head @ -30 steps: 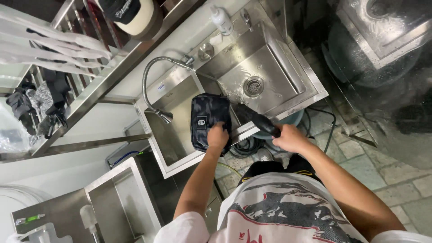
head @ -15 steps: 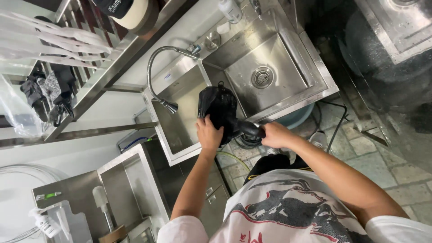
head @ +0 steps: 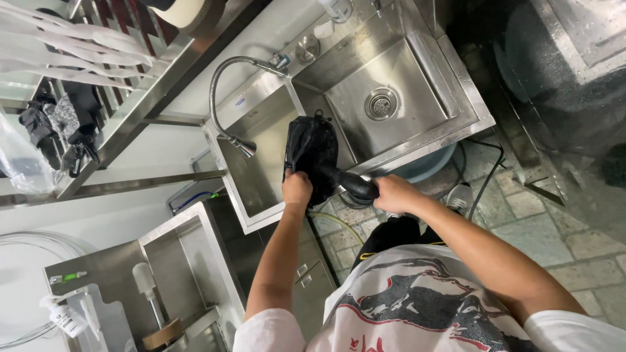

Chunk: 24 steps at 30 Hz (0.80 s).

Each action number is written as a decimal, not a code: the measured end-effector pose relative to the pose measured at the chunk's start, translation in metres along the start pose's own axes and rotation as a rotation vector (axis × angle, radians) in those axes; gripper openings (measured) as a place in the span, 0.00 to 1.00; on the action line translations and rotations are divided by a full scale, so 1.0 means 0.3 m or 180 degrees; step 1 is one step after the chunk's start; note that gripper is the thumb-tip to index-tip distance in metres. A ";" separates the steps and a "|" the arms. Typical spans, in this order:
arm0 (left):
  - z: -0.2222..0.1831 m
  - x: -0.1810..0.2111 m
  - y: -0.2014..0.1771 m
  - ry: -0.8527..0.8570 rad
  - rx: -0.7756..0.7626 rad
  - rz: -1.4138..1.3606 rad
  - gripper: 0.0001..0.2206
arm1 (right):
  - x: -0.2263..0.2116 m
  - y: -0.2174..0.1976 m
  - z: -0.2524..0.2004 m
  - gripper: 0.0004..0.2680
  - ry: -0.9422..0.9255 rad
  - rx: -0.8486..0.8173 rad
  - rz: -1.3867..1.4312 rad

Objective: Hand-washing a black pouch and a nylon strap in a commercial sink using a water nozzle.

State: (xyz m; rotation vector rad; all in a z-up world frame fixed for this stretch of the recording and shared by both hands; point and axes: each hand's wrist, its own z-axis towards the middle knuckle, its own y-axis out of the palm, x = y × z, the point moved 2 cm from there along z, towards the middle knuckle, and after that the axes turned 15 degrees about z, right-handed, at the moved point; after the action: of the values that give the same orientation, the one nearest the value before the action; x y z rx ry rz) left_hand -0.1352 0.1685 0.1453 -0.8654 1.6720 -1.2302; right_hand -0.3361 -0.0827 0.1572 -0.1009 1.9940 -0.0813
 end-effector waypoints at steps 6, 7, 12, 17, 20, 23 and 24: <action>0.007 0.057 -0.071 0.0036 -0.0470 0.0411 0.14 | -0.011 0.008 0.007 0.11 -0.0056 0.0003 -0.0033; 0.024 0.022 -0.010 0.0117 -0.0477 0.0504 0.11 | -0.012 0.012 0.003 0.11 -0.0042 0.0046 -0.0052; 0.046 -0.043 -0.032 0.0280 -0.0266 0.0372 0.08 | -0.080 -0.004 -0.028 0.12 0.0082 0.0069 0.0068; 0.008 -0.028 -0.349 0.0571 0.0145 0.0053 0.08 | -0.161 0.047 0.021 0.10 -0.0284 -0.0100 -0.0177; 0.023 0.014 -0.478 0.0749 0.0187 0.0039 0.08 | -0.180 0.096 0.097 0.10 -0.0584 -0.0153 -0.0243; 0.040 0.066 -0.585 0.0846 0.0208 0.0056 0.08 | -0.267 0.084 0.111 0.12 -0.0842 -0.0193 0.0192; 0.042 0.065 -0.588 0.0859 0.0204 0.0072 0.08 | -0.270 0.085 0.113 0.12 -0.0843 -0.0184 0.0211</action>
State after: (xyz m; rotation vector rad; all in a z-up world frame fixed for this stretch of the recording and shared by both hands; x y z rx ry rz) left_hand -0.1242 0.0985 0.3086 -0.6620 1.8365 -1.4268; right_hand -0.2728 -0.0490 0.2141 -0.0784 1.7337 0.0313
